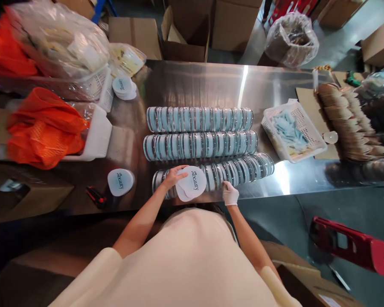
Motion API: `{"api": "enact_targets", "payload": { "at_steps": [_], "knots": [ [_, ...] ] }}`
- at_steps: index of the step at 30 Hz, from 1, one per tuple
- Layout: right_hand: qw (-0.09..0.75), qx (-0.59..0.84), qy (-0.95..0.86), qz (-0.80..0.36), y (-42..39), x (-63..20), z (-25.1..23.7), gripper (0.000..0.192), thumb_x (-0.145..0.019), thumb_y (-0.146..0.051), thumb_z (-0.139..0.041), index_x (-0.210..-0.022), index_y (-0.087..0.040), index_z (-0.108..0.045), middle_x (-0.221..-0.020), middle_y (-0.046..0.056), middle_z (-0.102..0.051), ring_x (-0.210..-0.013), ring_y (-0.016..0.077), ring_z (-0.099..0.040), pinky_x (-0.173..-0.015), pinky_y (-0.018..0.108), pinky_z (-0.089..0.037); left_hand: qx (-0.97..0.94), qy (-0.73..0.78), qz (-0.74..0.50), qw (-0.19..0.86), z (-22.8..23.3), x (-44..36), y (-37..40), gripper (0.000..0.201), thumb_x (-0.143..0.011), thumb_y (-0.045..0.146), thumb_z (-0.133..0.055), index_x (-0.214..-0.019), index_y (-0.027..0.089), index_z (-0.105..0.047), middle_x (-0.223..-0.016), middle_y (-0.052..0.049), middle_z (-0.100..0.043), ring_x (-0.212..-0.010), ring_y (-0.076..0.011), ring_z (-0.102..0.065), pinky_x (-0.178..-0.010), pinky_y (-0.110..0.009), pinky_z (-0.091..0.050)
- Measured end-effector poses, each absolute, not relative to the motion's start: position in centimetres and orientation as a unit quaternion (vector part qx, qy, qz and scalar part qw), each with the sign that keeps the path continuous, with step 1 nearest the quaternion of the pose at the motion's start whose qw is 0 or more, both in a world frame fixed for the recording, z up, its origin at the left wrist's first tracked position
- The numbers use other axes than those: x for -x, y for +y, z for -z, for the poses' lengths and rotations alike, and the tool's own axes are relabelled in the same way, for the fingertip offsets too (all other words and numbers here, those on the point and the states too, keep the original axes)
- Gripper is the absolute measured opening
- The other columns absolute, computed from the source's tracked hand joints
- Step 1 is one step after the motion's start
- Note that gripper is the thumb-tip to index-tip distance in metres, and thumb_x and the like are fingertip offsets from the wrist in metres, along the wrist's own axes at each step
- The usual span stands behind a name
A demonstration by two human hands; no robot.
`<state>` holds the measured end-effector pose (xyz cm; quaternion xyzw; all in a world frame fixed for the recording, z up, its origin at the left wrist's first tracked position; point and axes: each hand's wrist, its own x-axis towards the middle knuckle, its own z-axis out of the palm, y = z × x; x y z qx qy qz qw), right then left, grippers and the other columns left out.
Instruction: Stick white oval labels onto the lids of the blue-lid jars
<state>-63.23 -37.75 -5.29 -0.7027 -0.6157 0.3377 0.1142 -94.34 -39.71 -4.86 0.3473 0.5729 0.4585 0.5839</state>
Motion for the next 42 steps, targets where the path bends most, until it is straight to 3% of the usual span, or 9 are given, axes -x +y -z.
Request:
{"api": "enact_targets", "payload": {
  "at_steps": [3,6,10,14,18,21,26,35,42],
  "knots": [
    [0.139,0.690,-0.533,-0.470,-38.4,63.4,5.5,0.062,-0.096,-0.046,-0.031,-0.137,-0.008,-0.060,-0.067,0.003,-0.069,-0.047,0.0157,-0.057,-0.050,0.025,-0.048,-0.357,0.575,-0.457,0.578,5.3,94.4,-39.6,0.064,-0.066,0.047,-0.084,-0.118,0.012,-0.071,-0.109,-0.011,-0.075,-0.092,-0.0232,-0.069,-0.085,-0.035,-0.054],
    [0.076,0.645,-0.552,-0.523,-37.6,63.3,3.8,0.061,-0.100,-0.039,-0.023,-0.135,-0.009,-0.062,-0.059,0.003,-0.066,-0.045,0.0170,-0.058,-0.050,0.026,-0.049,-0.370,0.578,-0.458,0.565,5.5,94.4,-39.4,0.063,-0.066,0.048,-0.085,-0.116,0.012,-0.072,-0.110,-0.011,-0.075,-0.093,-0.0227,-0.068,-0.086,-0.034,-0.054],
    [0.001,0.703,-0.596,-0.387,-37.0,63.6,0.5,0.043,-0.099,-0.044,-0.041,-0.101,-0.019,-0.077,-0.072,0.008,-0.073,-0.068,0.0203,-0.070,-0.067,0.029,-0.053,-0.342,0.584,-0.461,0.573,4.8,94.5,-39.3,0.064,-0.062,0.052,-0.088,-0.109,0.011,-0.073,-0.103,-0.011,-0.076,-0.086,-0.0224,-0.069,-0.080,-0.033,-0.055],
    [0.059,0.686,-0.658,-0.306,-37.8,65.8,-1.7,0.031,-0.090,-0.047,-0.059,-0.105,-0.027,-0.077,-0.096,0.006,-0.078,-0.093,0.0220,-0.072,-0.084,0.030,-0.052,-0.315,0.562,-0.456,0.614,3.6,93.8,-39.8,0.062,-0.062,0.055,-0.089,-0.105,0.013,-0.074,-0.099,-0.010,-0.076,-0.081,-0.0213,-0.069,-0.076,-0.033,-0.055],
    [0.129,0.619,-0.651,-0.419,-38.2,66.7,-2.8,0.026,-0.085,-0.039,-0.059,-0.095,-0.025,-0.078,-0.093,0.002,-0.078,-0.087,0.0180,-0.072,-0.079,0.024,-0.053,-0.354,0.548,-0.410,0.637,2.9,93.0,-41.6,0.057,-0.067,0.060,-0.084,-0.099,0.014,-0.076,-0.095,-0.010,-0.076,-0.082,-0.0227,-0.069,-0.074,-0.032,-0.055],
    [0.143,0.651,-0.662,-0.343,-38.1,64.7,-4.0,0.027,-0.086,-0.039,-0.056,-0.090,-0.022,-0.076,-0.080,0.003,-0.076,-0.076,0.0177,-0.069,-0.072,0.024,-0.050,-0.390,0.538,-0.355,0.658,2.7,93.5,-43.3,0.056,-0.069,0.054,-0.085,-0.108,0.016,-0.075,-0.103,-0.010,-0.076,-0.089,-0.0237,-0.070,-0.077,-0.031,-0.054],
    [0.022,0.677,-0.725,-0.120,-37.5,62.4,-6.6,0.020,-0.085,-0.030,-0.055,-0.084,-0.020,-0.072,-0.075,0.005,-0.072,-0.068,0.0171,-0.062,-0.063,0.025,-0.036,-0.332,0.496,-0.364,0.715,2.8,94.9,-44.9,0.068,-0.071,0.049,-0.085,-0.128,0.018,-0.065,-0.110,-0.010,-0.074,-0.088,-0.0218,-0.070,-0.075,-0.029,-0.055],
    [-0.163,0.619,-0.764,-0.083,-36.4,68.7,-10.4,0.021,-0.092,-0.027,-0.053,-0.096,-0.018,-0.071,-0.086,0.011,-0.074,-0.077,0.0215,-0.068,-0.063,0.027,-0.035,-0.331,0.572,-0.500,0.559,3.5,97.8,-42.5,0.063,-0.075,0.053,-0.080,-0.123,0.014,-0.070,-0.110,-0.011,-0.075,-0.093,-0.0226,-0.069,-0.082,-0.030,-0.054],
    [-0.175,0.602,-0.768,-0.133,-34.5,70.2,-4.1,0.030,-0.098,-0.027,-0.045,-0.104,-0.017,-0.073,-0.096,0.014,-0.076,-0.088,0.0239,-0.072,-0.072,0.028,-0.043,-0.344,0.588,-0.492,0.542,4.4,98.7,-41.6,0.062,-0.075,0.052,-0.079,-0.123,0.014,-0.072,-0.109,-0.010,-0.077,-0.090,-0.0227,-0.070,-0.076,-0.029,-0.055]
  ]
}}
